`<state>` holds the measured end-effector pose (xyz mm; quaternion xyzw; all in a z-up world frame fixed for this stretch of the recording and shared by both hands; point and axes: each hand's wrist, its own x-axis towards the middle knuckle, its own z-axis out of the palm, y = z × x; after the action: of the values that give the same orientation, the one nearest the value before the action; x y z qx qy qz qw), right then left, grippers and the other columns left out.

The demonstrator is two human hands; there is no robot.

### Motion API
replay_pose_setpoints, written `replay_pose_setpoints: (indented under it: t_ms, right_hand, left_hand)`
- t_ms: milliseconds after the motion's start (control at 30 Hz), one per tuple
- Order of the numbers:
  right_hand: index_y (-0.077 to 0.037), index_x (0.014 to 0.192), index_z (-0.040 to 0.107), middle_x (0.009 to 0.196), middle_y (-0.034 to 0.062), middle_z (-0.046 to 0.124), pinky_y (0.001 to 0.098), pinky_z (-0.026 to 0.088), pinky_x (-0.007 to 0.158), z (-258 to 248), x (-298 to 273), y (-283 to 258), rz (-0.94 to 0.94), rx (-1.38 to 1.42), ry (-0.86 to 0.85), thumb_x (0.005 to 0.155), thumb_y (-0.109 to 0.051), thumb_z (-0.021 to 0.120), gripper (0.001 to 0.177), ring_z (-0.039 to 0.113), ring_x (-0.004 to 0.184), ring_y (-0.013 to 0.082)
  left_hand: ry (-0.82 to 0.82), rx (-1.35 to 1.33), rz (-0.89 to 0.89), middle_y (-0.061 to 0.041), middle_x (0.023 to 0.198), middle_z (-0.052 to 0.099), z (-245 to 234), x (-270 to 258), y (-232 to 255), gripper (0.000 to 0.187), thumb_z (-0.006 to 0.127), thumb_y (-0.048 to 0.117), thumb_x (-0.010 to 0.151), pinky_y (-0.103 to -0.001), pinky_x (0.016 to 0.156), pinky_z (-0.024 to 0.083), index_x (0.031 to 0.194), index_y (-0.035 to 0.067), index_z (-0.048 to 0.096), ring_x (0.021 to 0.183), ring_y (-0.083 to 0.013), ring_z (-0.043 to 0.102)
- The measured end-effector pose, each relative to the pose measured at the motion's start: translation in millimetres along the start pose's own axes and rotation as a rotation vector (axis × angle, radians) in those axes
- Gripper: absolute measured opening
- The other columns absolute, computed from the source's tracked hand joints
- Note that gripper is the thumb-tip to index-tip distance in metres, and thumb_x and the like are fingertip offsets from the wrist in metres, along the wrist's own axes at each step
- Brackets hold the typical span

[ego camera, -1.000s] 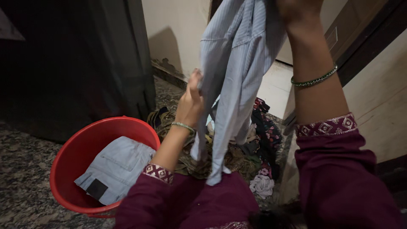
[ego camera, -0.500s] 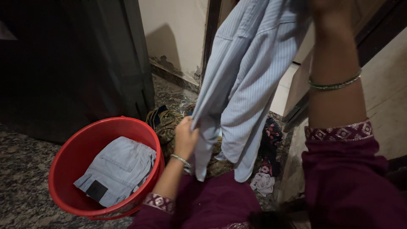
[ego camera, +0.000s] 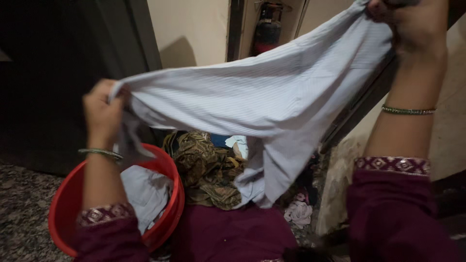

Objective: The person folds various garments including shirts, pants, and jeans one by one and places them into a red plastic bucket. The person handles each item individually, smoothing and folding them before stacking them in the container.

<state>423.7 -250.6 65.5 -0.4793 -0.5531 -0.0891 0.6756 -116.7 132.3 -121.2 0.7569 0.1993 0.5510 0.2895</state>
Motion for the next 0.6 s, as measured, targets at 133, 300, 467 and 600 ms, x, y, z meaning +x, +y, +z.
replay_pose_setpoints:
  t_ms: [133, 300, 467, 600]
  right_hand:
    - [-0.002, 0.112, 0.065, 0.105, 0.0041, 0.067, 0.0328, 0.055, 0.088, 33.5, -19.1, 2.8, -0.018, -0.141, -0.184, 0.093, 0.010, 0.072, 0.024, 0.067, 0.097, 0.0181]
    - [-0.002, 0.111, 0.064, 0.103, 0.0039, 0.068, 0.0320, 0.056, 0.085, 67.6, -31.9, 4.8, -0.052, -0.133, -0.187, 0.086, 0.008, 0.077, 0.030, 0.067, 0.095, 0.0176]
    - [-0.008, 0.117, 0.060, 0.099, -0.0001, 0.068, 0.0235, 0.057, 0.084, 68.8, -39.5, -20.1, 0.031, 0.252, -0.007, 0.096, 0.003, 0.080, 0.032, 0.068, 0.094, 0.0137]
    - [-0.007, 0.117, 0.060, 0.102, 0.0004, 0.068, 0.0260, 0.058, 0.087, 73.5, -31.7, -27.2, 0.047, 0.132, -0.145, 0.091, 0.006, 0.080, 0.035, 0.068, 0.097, 0.0147]
  left_hand:
    - [0.054, -0.140, 0.094, -0.004, 0.106, 0.067, -34.0, 18.5, 37.4, 0.012, 0.065, -0.012, 0.099, -0.023, 0.087, 0.050, 0.102, -0.004, 0.073, 0.095, -0.0089, 0.062]
    - [0.074, 0.013, 0.006, -0.001, 0.104, 0.069, -56.2, 25.7, 55.7, 0.012, 0.065, -0.003, 0.088, -0.022, 0.080, 0.048, 0.097, 0.001, 0.073, 0.092, -0.0091, 0.062]
    - [0.089, -0.271, 0.005, -0.004, 0.109, 0.070, -69.2, 14.2, 65.0, 0.018, 0.066, -0.004, 0.090, -0.024, 0.093, 0.049, 0.106, 0.000, 0.074, 0.100, -0.0127, 0.063]
    - [0.088, -0.377, -0.104, -0.003, 0.104, 0.072, -80.3, 16.2, 59.8, 0.020, 0.061, -0.001, 0.088, -0.023, 0.086, 0.050, 0.102, 0.002, 0.074, 0.092, -0.0113, 0.064]
